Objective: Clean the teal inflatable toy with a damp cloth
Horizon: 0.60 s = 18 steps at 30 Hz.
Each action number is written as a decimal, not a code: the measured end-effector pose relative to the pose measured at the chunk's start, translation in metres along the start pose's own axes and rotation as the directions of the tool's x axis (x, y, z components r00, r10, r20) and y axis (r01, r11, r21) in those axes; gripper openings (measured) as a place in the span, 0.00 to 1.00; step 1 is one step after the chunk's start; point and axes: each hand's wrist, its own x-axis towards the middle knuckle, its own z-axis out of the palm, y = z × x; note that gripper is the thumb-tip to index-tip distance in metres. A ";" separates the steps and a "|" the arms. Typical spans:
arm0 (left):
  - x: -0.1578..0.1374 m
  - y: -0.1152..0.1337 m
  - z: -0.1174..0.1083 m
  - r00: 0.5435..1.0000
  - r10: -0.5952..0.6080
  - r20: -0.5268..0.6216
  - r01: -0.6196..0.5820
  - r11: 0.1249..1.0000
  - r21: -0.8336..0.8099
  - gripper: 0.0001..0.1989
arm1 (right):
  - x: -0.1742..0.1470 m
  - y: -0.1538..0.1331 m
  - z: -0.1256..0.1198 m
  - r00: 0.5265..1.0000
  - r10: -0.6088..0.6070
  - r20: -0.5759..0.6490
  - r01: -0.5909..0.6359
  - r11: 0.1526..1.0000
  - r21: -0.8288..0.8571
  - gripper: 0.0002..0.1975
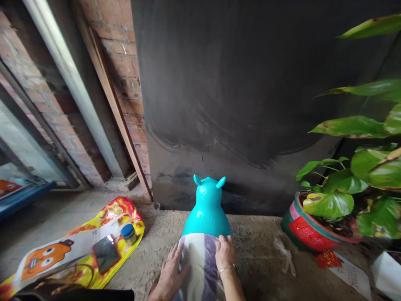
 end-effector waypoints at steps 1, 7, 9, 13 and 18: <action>0.003 0.000 -0.005 0.999 0.038 -0.026 -0.038 0.999 -0.003 0.33 | -0.004 -0.006 -0.001 0.999 -0.033 0.008 0.032 0.999 0.028 0.23; 0.014 0.021 -0.029 0.932 0.356 -0.072 -0.358 0.934 -0.006 0.33 | -0.039 -0.037 -0.039 0.967 -0.250 0.052 0.231 0.944 0.236 0.18; 0.014 0.028 -0.032 0.893 0.448 -0.039 -0.448 0.894 -0.006 0.27 | -0.045 -0.040 -0.055 0.953 -0.297 0.065 0.270 0.925 0.267 0.16; 0.005 0.028 -0.031 0.868 0.493 -0.051 -0.493 0.870 0.017 0.14 | -0.047 -0.031 -0.079 0.946 -0.318 0.069 0.288 0.916 0.279 0.16; -0.004 0.006 -0.021 0.884 0.449 -0.129 -0.431 0.890 0.146 0.13 | -0.036 -0.019 -0.093 0.956 -0.292 0.038 0.269 0.916 0.296 0.17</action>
